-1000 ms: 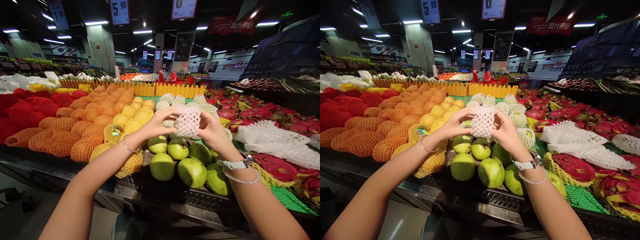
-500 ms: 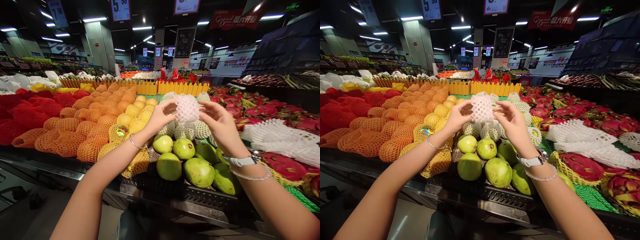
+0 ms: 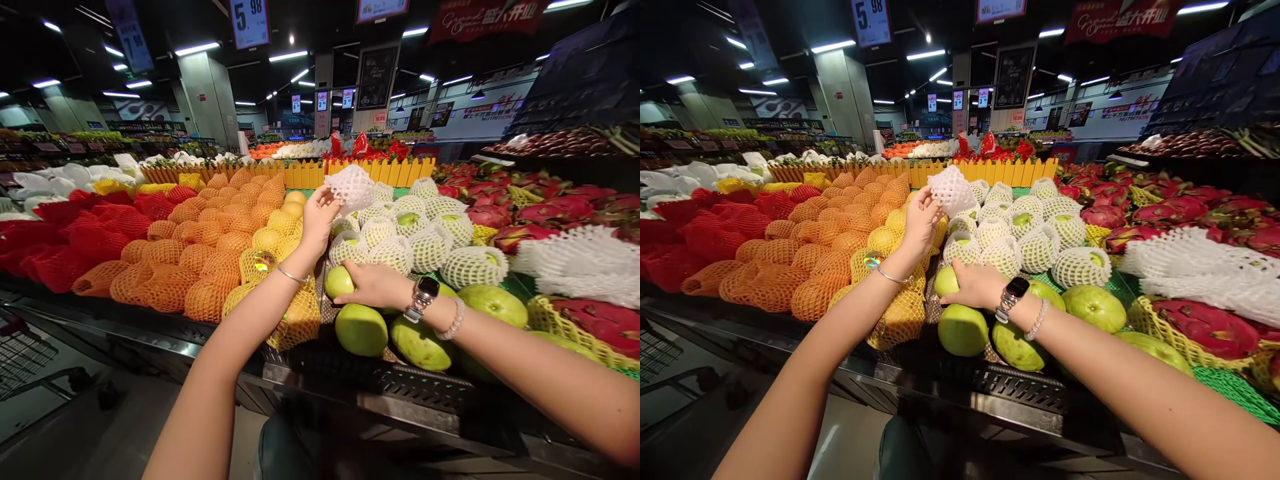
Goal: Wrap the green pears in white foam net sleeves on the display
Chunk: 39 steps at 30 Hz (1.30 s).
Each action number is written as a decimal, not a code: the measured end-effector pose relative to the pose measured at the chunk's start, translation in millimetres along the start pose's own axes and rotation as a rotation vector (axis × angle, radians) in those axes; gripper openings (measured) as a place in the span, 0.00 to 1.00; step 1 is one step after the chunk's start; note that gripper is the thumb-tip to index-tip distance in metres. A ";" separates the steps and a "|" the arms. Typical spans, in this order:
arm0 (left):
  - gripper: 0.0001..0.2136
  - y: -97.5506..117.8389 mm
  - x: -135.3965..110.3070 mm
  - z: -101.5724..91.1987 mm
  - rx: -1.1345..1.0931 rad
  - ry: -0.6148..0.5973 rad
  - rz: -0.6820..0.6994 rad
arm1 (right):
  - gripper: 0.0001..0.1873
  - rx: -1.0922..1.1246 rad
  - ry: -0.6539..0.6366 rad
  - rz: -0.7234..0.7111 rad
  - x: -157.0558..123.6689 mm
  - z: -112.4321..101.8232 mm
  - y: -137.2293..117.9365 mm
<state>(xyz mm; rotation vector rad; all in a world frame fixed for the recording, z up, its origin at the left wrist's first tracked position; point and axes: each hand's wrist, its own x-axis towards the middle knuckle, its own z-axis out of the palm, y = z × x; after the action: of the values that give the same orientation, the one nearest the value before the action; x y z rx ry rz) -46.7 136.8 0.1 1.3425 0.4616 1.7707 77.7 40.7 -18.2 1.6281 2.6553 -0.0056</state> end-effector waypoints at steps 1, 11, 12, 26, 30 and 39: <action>0.10 -0.1 -0.2 0.3 0.006 -0.006 -0.005 | 0.36 0.019 -0.017 0.009 1.4 0.7 0.8; 0.11 1.7 4.4 -3.9 -0.009 -0.035 -0.052 | 0.36 0.508 0.234 -0.022 -7.7 -1.8 21.9; 0.12 1.3 5.0 -3.4 -0.005 -0.041 -0.062 | 0.37 0.561 0.264 -0.030 -12.6 -2.0 25.0; 0.19 -3.1 -1.8 3.3 0.068 -0.243 -0.032 | 0.42 1.111 0.911 0.139 -49.7 -40.0 111.9; 0.16 -1.4 -6.9 3.5 0.247 -0.349 -0.015 | 0.36 1.242 0.874 0.034 -56.5 -42.7 110.5; 0.17 10.0 -26.1 19.3 0.381 -0.559 -0.057 | 0.30 1.621 0.774 0.028 -59.5 -29.7 102.6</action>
<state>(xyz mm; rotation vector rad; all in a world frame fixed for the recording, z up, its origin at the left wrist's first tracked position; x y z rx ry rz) -31.2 106.5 -1.6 1.9857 0.5270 1.2156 195.5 34.7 14.1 2.0669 3.1542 -2.5484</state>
